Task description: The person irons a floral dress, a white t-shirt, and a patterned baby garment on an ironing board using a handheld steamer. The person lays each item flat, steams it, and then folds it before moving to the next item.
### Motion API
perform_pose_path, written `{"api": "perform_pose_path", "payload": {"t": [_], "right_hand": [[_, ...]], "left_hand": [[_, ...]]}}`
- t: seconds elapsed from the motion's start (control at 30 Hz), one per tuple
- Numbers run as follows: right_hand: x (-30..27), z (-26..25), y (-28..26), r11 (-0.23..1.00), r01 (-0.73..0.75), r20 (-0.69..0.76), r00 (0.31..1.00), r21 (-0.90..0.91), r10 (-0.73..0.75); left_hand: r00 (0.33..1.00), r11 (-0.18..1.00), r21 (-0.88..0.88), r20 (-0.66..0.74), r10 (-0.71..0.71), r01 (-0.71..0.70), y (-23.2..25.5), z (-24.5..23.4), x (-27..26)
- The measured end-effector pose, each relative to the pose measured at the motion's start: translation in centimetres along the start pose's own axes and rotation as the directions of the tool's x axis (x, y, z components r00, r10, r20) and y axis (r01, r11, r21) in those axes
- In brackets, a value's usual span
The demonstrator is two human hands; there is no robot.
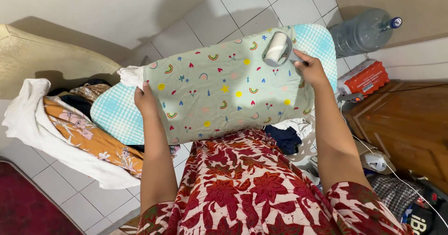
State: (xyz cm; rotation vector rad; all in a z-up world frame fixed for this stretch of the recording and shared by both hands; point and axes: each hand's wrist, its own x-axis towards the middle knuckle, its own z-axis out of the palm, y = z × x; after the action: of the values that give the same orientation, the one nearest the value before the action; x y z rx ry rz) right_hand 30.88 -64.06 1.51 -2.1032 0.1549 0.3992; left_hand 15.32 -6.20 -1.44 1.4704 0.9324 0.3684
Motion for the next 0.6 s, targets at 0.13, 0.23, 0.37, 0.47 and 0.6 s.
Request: {"api": "perform_pose_path", "payload": {"t": [0.13,0.23,0.37,0.47,0.6], "right_hand": [[-2.2,-1.8,-0.1,0.984,0.129,0.021,0.992,-0.125,-0.127],[-6.5,-4.5,0.9,0.961,0.085,0.041,0.996,-0.263,-0.077],[-12.5,-6.6,2.1,0.918,0.072,0.098,0.995,-0.389,-0.036],[-14.0,-6.3,1.4,0.841,0.049,0.1,0.995,-0.539,0.005],[-12.6,-3.8,-2.2,0.632,0.264,0.174,0.964,-0.729,-0.202]], "left_hand": [[0.997,0.976,0.219,-0.071,-0.001,0.017,-0.1,-2.2,-3.4],[0.998,0.962,0.269,0.039,0.042,-0.051,-0.2,-5.2,-8.1],[0.968,0.966,0.159,0.115,-0.222,0.202,-2.0,-8.3,-14.9],[0.959,0.955,0.17,0.101,-0.263,0.244,-4.2,-8.9,-16.3],[0.986,0.999,0.024,0.161,-0.045,0.041,-6.1,-9.4,-15.9]]}}
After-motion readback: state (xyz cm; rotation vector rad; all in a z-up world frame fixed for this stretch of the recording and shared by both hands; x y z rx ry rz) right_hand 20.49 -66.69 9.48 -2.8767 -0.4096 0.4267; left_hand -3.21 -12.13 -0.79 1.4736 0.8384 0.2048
